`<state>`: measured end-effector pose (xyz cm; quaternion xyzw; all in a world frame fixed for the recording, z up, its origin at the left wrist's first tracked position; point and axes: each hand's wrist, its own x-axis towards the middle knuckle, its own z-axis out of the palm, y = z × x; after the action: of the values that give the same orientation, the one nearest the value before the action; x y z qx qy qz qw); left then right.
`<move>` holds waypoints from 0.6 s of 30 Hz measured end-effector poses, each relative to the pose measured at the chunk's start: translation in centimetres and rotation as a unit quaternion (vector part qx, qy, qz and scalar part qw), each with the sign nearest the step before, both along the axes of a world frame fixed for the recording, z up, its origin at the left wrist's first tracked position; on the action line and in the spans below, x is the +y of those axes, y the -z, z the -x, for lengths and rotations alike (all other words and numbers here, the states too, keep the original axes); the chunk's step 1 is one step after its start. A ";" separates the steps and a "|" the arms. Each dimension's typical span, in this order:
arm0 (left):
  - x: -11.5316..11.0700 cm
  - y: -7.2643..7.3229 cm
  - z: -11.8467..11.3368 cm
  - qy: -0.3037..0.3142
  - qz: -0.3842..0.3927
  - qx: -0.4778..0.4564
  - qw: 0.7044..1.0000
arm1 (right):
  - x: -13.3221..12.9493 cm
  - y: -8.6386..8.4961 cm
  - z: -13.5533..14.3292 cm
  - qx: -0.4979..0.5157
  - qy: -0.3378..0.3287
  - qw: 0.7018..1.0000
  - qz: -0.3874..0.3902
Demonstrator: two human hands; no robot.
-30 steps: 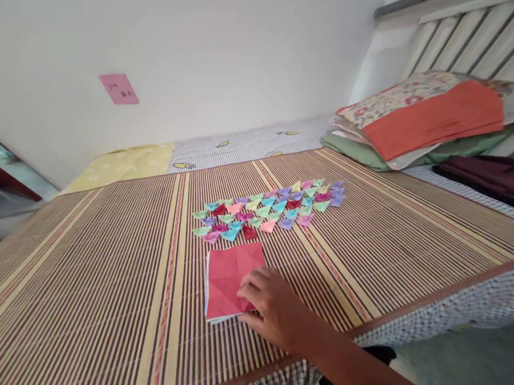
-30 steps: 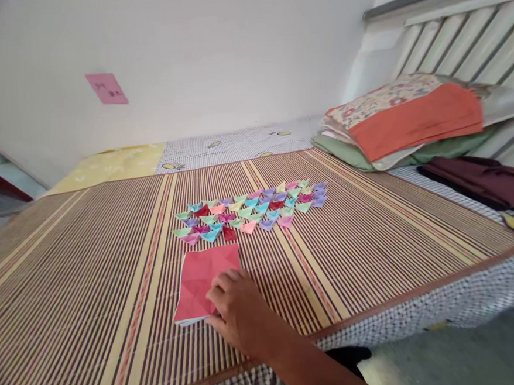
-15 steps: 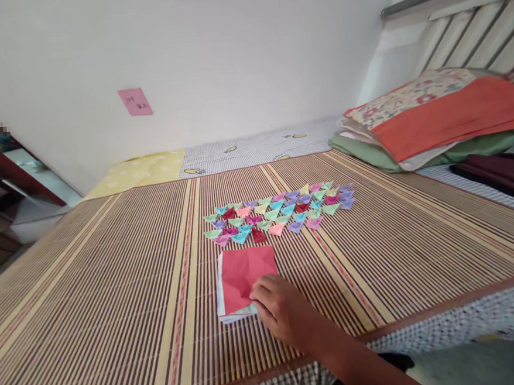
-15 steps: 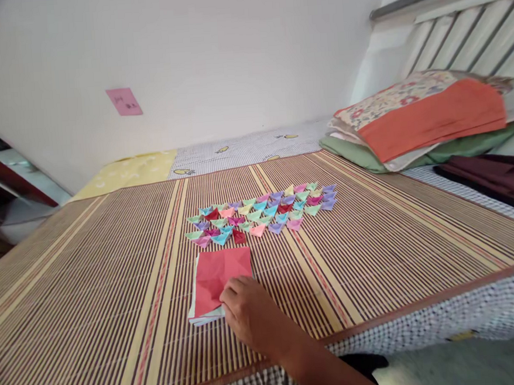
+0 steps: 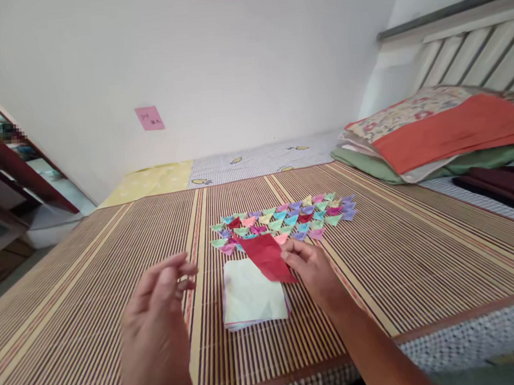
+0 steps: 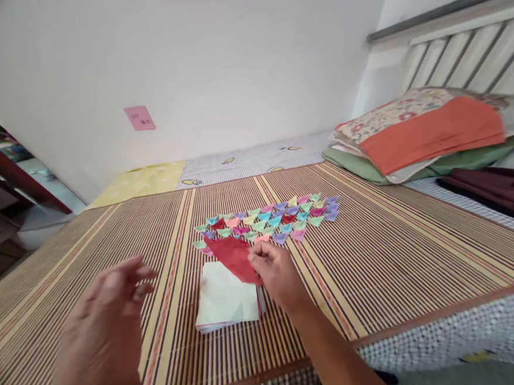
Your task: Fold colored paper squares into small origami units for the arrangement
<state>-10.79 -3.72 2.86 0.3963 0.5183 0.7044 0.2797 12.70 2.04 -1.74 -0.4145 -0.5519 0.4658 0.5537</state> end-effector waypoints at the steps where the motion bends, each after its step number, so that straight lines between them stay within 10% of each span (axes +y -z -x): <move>1: 0.9 0.3 -0.6 0.015 0.019 0.001 1.000 | 0.3 -0.5 0.0 0.038 -0.022 0.999 0.020; 9: 2.9 3.1 -0.7 0.245 0.100 -0.159 0.951 | 0.3 -0.6 1.4 0.256 -0.136 0.946 0.144; 18: 3.1 2.9 -2.1 0.199 0.089 -0.146 0.965 | -0.4 -1.2 0.7 0.110 -0.104 0.987 0.061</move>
<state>-8.64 -0.65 -0.03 0.3574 0.4432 0.6356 0.5214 12.04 1.67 -0.57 -0.3341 -0.4979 0.5963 0.5337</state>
